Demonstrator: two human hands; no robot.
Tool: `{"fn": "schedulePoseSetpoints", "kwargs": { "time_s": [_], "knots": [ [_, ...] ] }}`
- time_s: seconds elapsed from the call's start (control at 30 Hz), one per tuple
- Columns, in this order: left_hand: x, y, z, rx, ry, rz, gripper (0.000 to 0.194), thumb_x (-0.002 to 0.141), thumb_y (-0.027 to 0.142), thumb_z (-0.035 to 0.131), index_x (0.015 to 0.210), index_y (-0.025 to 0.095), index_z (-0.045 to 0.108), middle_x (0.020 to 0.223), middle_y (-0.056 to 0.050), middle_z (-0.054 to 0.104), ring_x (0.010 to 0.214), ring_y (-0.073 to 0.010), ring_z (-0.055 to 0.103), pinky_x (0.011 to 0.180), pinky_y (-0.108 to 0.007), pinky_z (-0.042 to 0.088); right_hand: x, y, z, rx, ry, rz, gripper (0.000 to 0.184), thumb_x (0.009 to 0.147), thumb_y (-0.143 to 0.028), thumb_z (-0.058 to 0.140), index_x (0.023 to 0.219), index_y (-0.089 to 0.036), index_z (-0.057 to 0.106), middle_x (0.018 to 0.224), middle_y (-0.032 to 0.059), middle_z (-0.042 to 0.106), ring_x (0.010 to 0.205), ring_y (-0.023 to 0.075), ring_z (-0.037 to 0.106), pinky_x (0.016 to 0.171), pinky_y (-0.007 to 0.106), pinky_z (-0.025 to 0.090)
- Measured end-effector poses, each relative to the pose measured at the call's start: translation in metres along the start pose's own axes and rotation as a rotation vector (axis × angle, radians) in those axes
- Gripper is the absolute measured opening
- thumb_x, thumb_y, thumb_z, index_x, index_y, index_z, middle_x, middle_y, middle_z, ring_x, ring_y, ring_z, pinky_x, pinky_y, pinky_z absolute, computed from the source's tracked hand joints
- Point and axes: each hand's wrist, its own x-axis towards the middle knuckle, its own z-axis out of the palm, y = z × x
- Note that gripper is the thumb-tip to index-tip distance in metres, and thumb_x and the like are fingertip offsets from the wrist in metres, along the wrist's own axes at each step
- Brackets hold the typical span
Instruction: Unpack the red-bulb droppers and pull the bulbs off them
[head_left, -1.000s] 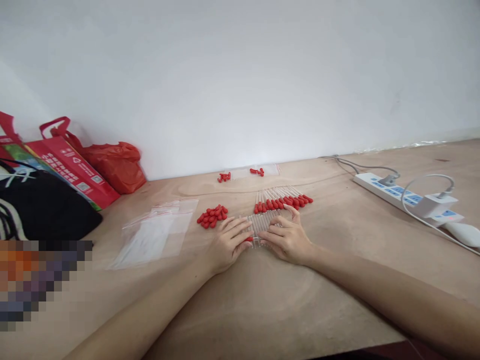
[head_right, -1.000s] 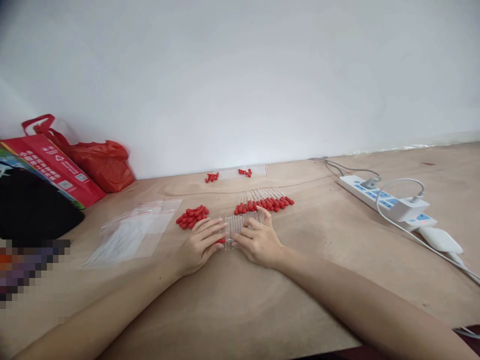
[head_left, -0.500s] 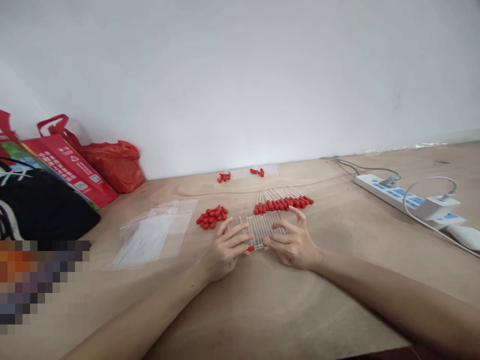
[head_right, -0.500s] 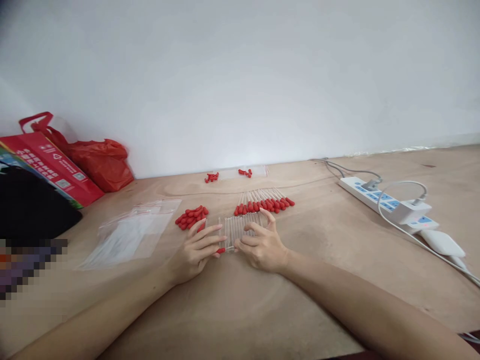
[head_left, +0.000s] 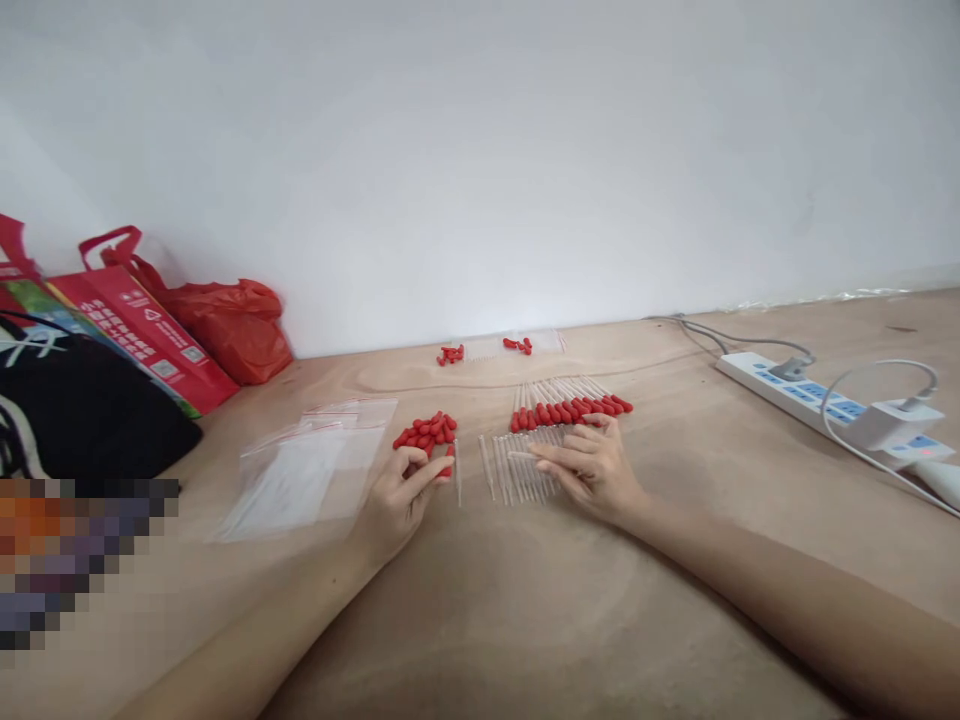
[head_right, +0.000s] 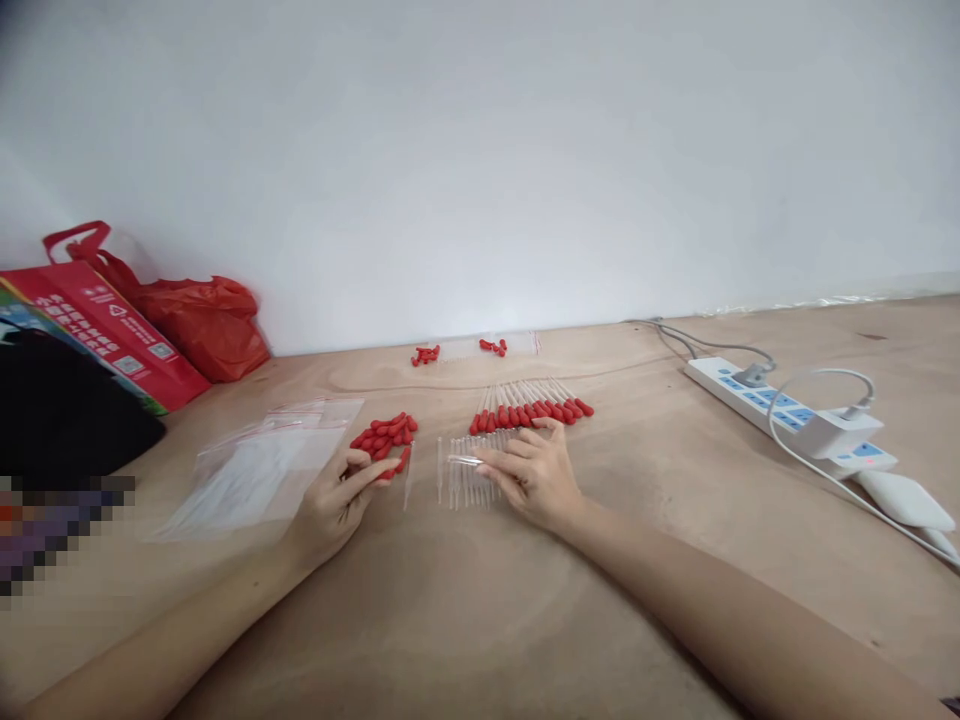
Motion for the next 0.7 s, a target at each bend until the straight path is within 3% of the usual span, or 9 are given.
{"fn": "schedulePoseSetpoints", "kwargs": {
  "time_s": [0.17,0.3,0.47,0.7],
  "knots": [
    [0.005,-0.011,0.005,0.108,0.062,-0.202,0.029,0.085,0.017,0.038,0.109,0.016,0.054,0.086,-0.006,0.042,0.080,-0.0155,0.047,0.069,-0.029,0.046,0.007,-0.011,0.012,0.004,-0.045,0.040,0.021,0.082,-0.019,0.045,0.096,-0.020,0.062,0.066,-0.0005,0.062,0.063,0.0104,0.049,0.080,0.033,0.026],
    [0.005,-0.019,0.003,0.120,0.051,-0.208,0.025,0.084,0.019,0.041,0.106,0.015,0.053,0.087,-0.006,0.046,0.080,-0.0158,0.049,0.072,-0.030,0.046,0.015,-0.012,0.019,0.035,-0.017,0.113,0.017,0.080,-0.020,0.048,0.088,-0.021,0.063,0.070,-0.0006,0.066,0.065,0.0108,0.052,0.082,0.035,0.022],
    [0.006,-0.023,0.005,0.027,0.017,-0.194,0.004,0.080,0.021,0.050,0.083,0.017,0.050,0.074,0.000,0.052,0.062,-0.0108,0.051,0.060,-0.023,0.046,0.027,-0.021,0.037,-0.043,-0.018,0.060,0.015,0.079,-0.023,0.050,0.079,-0.022,0.064,0.064,-0.0010,0.066,0.065,0.0118,0.049,0.079,0.036,0.020],
    [0.004,-0.025,0.010,-0.056,-0.101,-0.145,0.008,0.081,0.022,0.049,0.082,0.018,0.056,0.080,-0.003,0.059,0.073,-0.0125,0.057,0.068,-0.024,0.048,0.034,-0.035,0.045,-0.116,-0.173,0.020,0.018,0.080,-0.025,0.047,0.074,-0.021,0.064,0.063,0.0006,0.064,0.068,0.0135,0.045,0.077,0.038,0.018]
  ]
}}
